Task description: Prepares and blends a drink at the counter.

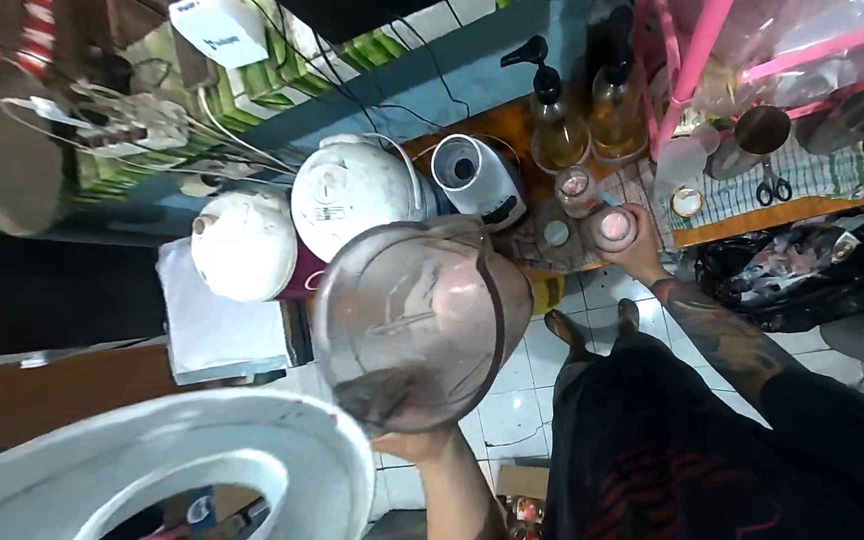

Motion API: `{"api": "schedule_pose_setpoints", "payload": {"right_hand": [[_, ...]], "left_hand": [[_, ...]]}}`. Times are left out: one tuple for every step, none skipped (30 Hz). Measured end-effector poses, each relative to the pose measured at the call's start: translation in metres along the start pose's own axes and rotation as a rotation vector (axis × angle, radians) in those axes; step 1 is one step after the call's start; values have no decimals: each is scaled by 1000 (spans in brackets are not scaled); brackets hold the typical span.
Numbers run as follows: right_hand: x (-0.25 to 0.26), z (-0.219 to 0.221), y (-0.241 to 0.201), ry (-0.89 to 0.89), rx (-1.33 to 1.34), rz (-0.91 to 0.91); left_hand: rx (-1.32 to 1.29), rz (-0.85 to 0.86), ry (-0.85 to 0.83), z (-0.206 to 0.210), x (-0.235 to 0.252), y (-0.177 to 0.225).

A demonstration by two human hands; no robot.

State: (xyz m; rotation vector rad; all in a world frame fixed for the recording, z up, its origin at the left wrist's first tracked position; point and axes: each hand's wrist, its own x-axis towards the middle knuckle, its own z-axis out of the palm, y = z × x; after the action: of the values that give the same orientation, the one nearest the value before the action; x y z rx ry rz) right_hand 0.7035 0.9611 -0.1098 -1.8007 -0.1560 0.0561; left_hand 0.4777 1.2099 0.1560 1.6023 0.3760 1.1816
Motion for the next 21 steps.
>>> {"api": "schedule_pose_setpoints", "payload": {"right_hand": [[0,5,4,15,18,8],[0,9,7,33,36,13],[1,13,8,48,43,28],[1,16,9,60,51,40],[1,19,9,69,54,50],[0,22,11,79,46,51],[0,24,13,86,44,38],[-2,24,14,81,41,11],[-3,21,12,65,41,-19],[-6,15,6,56,55,-39],[-8,8,-4,67,89,-69],[-8,-1,-16,87,114,-106],[-4,-10,-29,103,100,-149],[3,-18,-45,96,75,-160],[12,-26,-63,65,44,-143],[25,-31,-79,3,7,-97],[41,-33,-90,-88,-42,-53],[58,-32,-97,-189,-97,3],[73,-29,-98,-279,-139,63],[88,-24,-99,-349,-169,121],[100,-17,-99,-403,-200,179]], "left_hand": [[23,16,5,-5,6,1],[38,25,17,-7,14,3],[34,29,26,-9,22,4],[7,28,25,-11,30,4],[-28,18,20,-16,38,1],[-62,3,13,-21,47,-3],[-84,-14,10,-26,56,-8],[-101,-32,-3,-29,64,-11],[-126,-60,-14,-31,73,-14],[-167,-96,-6,-32,81,-16],[-199,-123,-4,-33,89,-18],[-213,-136,10,-30,97,-19],[-220,-146,32,-28,104,-21],[-172,-163,59,-23,112,-21],[-139,-187,97,-18,120,-23],[-140,-189,110,-16,129,-29],[-158,-168,90,-15,137,-36],[-180,-129,55,-14,143,-43],[-184,-98,27,-9,147,-46],[-181,-79,6,-3,150,-47],[-197,-58,-9,5,151,-46]]}}
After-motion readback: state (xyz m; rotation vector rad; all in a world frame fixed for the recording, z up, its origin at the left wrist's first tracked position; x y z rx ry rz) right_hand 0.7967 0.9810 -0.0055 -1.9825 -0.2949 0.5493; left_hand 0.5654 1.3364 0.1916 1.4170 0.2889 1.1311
